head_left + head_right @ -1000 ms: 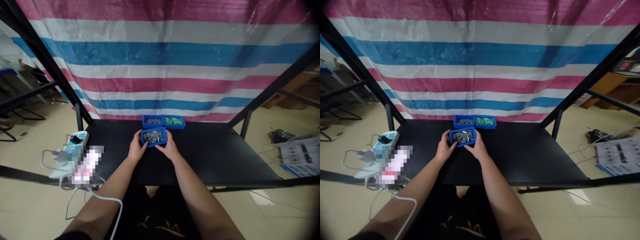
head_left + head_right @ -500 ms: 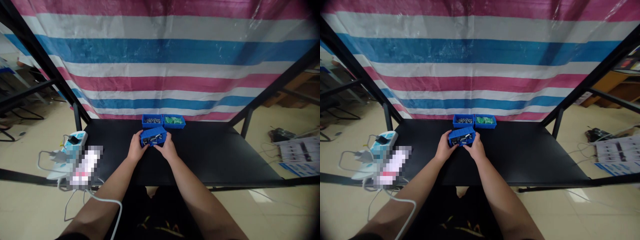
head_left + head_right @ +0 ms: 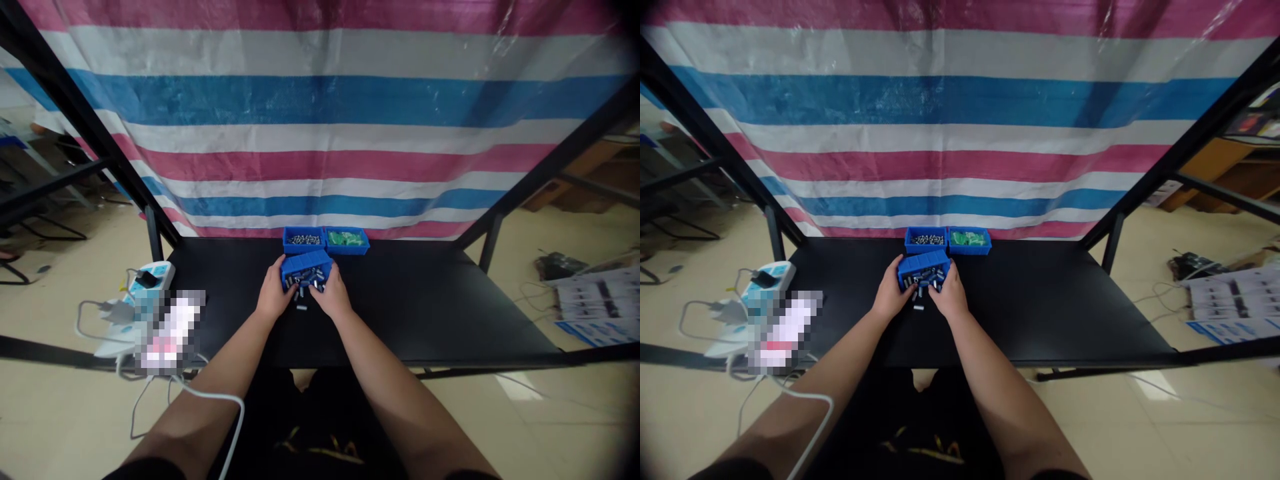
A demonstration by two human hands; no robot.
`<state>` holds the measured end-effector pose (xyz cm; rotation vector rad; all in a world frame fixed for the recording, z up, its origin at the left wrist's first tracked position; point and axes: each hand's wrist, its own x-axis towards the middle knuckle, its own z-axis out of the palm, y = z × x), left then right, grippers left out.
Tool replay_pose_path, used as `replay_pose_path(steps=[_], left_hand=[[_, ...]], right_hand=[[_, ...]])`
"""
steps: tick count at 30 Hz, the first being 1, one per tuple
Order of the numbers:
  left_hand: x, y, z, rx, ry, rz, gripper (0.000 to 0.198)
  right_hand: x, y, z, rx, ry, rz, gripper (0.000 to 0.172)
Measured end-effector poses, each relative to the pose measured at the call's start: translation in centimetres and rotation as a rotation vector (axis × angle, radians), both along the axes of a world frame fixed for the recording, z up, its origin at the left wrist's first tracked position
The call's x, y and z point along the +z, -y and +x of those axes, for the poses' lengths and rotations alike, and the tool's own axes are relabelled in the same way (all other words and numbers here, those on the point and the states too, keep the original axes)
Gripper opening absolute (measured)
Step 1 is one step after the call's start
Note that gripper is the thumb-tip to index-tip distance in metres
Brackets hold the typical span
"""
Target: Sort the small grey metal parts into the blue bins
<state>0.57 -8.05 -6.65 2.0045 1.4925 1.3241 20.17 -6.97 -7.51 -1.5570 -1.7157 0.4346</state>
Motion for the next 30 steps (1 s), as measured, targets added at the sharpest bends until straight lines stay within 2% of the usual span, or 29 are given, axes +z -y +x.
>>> replay_pose_path(steps=[5, 8, 11, 14, 17, 22, 26, 30], left_hand=[[-0.1, 0.0, -0.3, -0.045, 0.031, 0.016, 0.092], [-0.4, -0.1, -0.5, -0.082, 0.126, 0.013, 0.087], [-0.8, -0.3, -0.6, -0.083, 0.23, -0.031, 0.076], [-1.2, -0.5, -0.8, -0.069, 0.252, -0.026, 0.067], [-1.2, -0.4, -0.9, -0.092, 0.272, -0.017, 0.06], [-0.6, 0.3, -1.1, -0.195, 0.362, -0.082, 0.062], [-0.3, 0.8, -1.2, -0.231, 0.359, -0.101, 0.062], [-0.2, 0.9, -1.2, -0.237, 0.302, -0.08, 0.064]], right_hand=[[0.1, 1.0, 0.1, -0.021, 0.024, -0.007, 0.097], [0.4, 2.6, -0.1, -0.04, 0.035, 0.016, 0.099], [0.7, 4.7, -0.7, -0.024, 0.128, 0.035, 0.113], [0.8, 6.7, -1.6, 0.067, 0.278, 0.049, 0.13], [0.7, 7.7, -2.5, 0.15, 0.401, 0.049, 0.131], [0.8, 6.5, -3.5, 0.075, 0.458, 0.004, 0.118], [0.9, 4.5, -4.2, 0.011, 0.466, -0.041, 0.105], [0.9, 3.2, -4.8, 0.005, 0.495, -0.096, 0.095]])
